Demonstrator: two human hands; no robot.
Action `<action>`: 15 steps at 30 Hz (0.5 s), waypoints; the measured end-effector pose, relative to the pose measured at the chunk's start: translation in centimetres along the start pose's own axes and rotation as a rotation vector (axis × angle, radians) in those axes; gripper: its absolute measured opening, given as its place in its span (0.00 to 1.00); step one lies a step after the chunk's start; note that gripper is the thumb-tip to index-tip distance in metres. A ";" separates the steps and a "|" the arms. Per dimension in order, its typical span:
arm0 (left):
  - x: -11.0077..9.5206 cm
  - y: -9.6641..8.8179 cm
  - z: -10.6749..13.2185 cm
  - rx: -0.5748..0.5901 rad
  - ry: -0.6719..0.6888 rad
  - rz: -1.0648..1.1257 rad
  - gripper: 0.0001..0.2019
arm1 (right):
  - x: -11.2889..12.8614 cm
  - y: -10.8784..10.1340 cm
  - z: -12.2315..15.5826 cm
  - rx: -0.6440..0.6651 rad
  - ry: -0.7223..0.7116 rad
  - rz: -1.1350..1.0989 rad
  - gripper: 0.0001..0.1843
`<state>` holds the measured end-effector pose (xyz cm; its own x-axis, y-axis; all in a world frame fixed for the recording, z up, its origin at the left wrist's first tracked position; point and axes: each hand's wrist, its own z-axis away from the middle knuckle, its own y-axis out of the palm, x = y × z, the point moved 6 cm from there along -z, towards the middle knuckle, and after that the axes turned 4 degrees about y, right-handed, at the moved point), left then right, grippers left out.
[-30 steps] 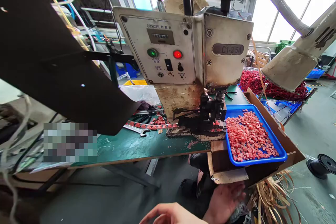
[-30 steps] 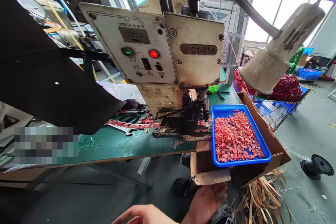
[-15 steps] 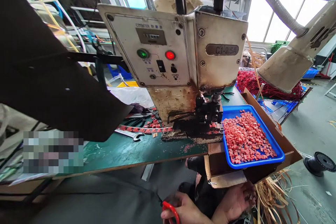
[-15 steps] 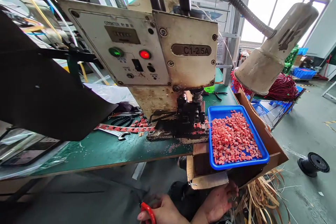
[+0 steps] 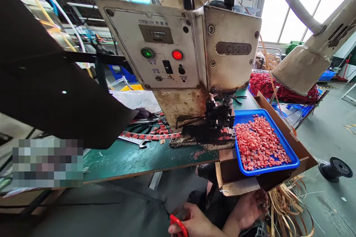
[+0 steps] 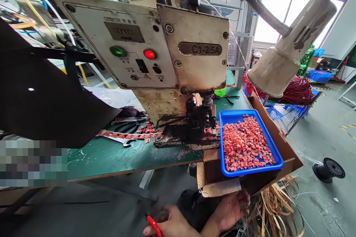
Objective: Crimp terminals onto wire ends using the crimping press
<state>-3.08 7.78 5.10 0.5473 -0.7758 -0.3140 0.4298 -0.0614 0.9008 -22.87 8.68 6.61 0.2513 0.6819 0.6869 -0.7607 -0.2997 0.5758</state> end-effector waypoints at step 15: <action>0.1 0.1 0.0 0.030 0.003 0.021 0.22 | 0.3 0.1 0.3 -0.009 0.006 0.018 0.39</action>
<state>-2.98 7.75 5.20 0.5582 -0.7753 -0.2955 0.3960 -0.0640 0.9160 -22.72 8.65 6.99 0.2338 0.6801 0.6949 -0.7708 -0.3059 0.5588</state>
